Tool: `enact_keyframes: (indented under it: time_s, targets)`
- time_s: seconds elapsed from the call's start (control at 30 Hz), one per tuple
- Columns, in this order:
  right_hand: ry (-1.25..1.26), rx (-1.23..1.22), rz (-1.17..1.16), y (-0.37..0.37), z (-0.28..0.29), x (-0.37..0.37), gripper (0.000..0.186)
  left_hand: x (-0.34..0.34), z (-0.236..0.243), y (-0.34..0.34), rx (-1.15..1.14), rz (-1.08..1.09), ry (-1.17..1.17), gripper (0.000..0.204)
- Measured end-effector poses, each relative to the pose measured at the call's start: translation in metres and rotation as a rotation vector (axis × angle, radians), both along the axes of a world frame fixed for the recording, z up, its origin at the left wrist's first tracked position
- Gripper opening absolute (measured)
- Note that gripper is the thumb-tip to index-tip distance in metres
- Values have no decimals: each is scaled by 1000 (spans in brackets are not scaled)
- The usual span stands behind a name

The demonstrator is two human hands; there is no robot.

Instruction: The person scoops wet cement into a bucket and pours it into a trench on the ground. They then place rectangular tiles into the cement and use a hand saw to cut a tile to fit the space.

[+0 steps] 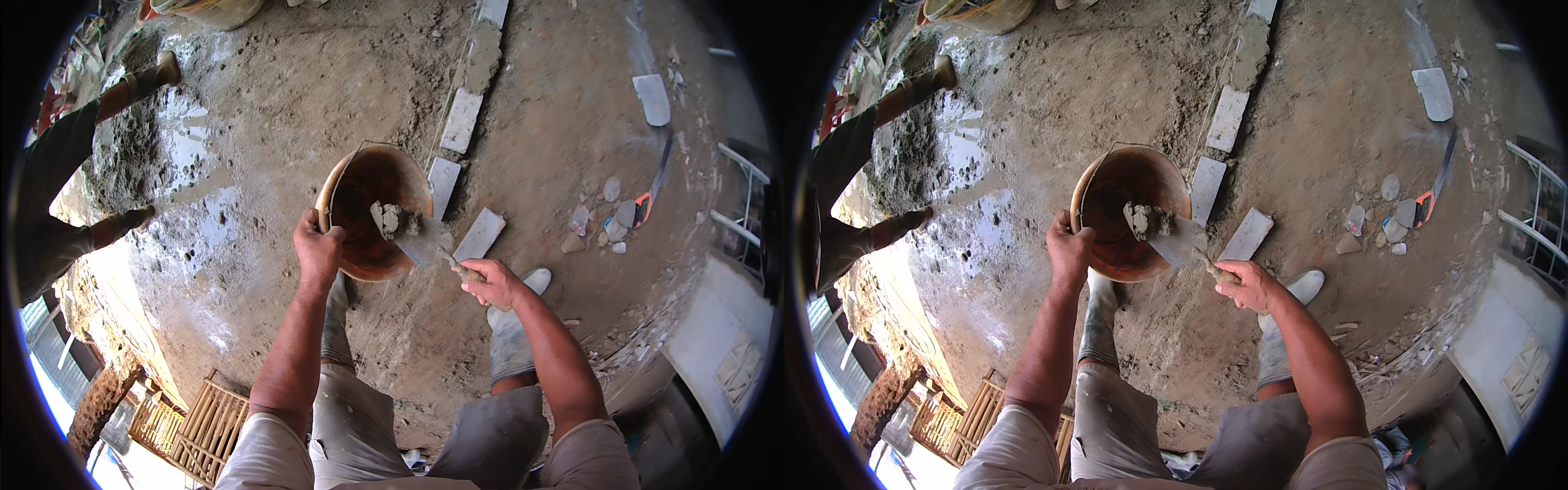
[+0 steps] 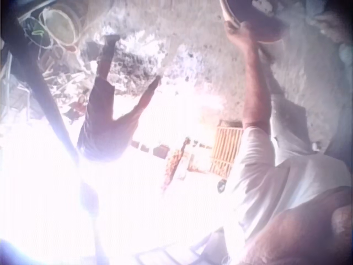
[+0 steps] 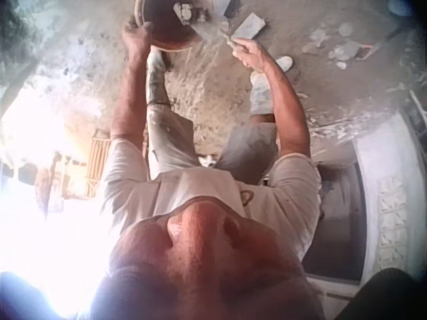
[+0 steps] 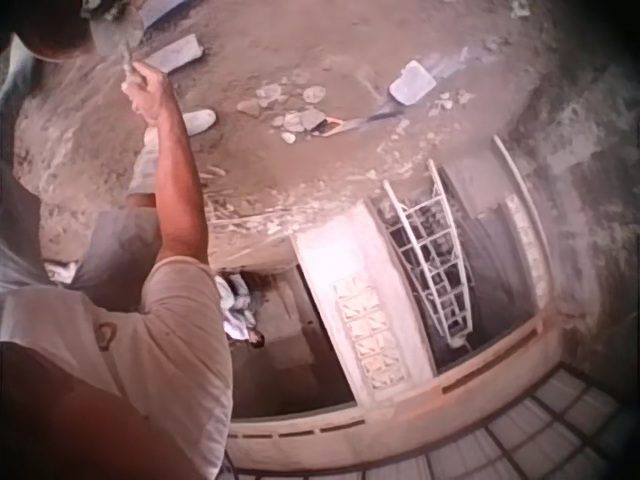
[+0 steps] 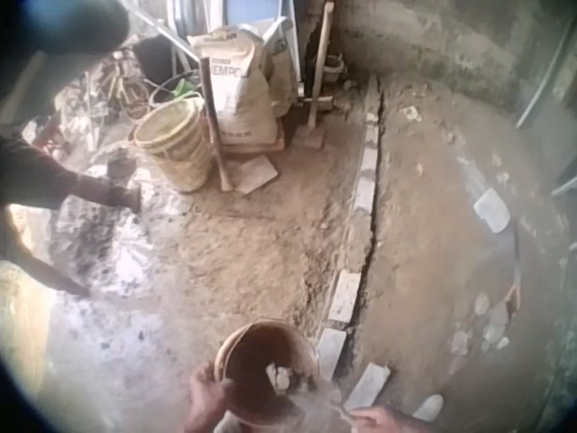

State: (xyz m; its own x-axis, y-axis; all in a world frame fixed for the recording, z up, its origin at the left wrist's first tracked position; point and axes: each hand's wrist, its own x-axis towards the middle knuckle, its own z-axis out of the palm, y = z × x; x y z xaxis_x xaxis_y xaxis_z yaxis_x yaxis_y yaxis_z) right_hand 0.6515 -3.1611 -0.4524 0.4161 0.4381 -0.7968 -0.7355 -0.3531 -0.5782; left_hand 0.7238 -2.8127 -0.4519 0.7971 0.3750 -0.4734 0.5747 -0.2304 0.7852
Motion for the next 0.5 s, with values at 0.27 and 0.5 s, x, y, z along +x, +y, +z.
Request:
enact_keyframes:
  time_s: [0.27,0.5]
  targets:
    - [-90,-239,-79,-73,-2,18,59,-3,-7,17,77,60,17,11]
    - [-648,-712,232,-107,-60,53,51,-28,-20,37,150,65,73,10]
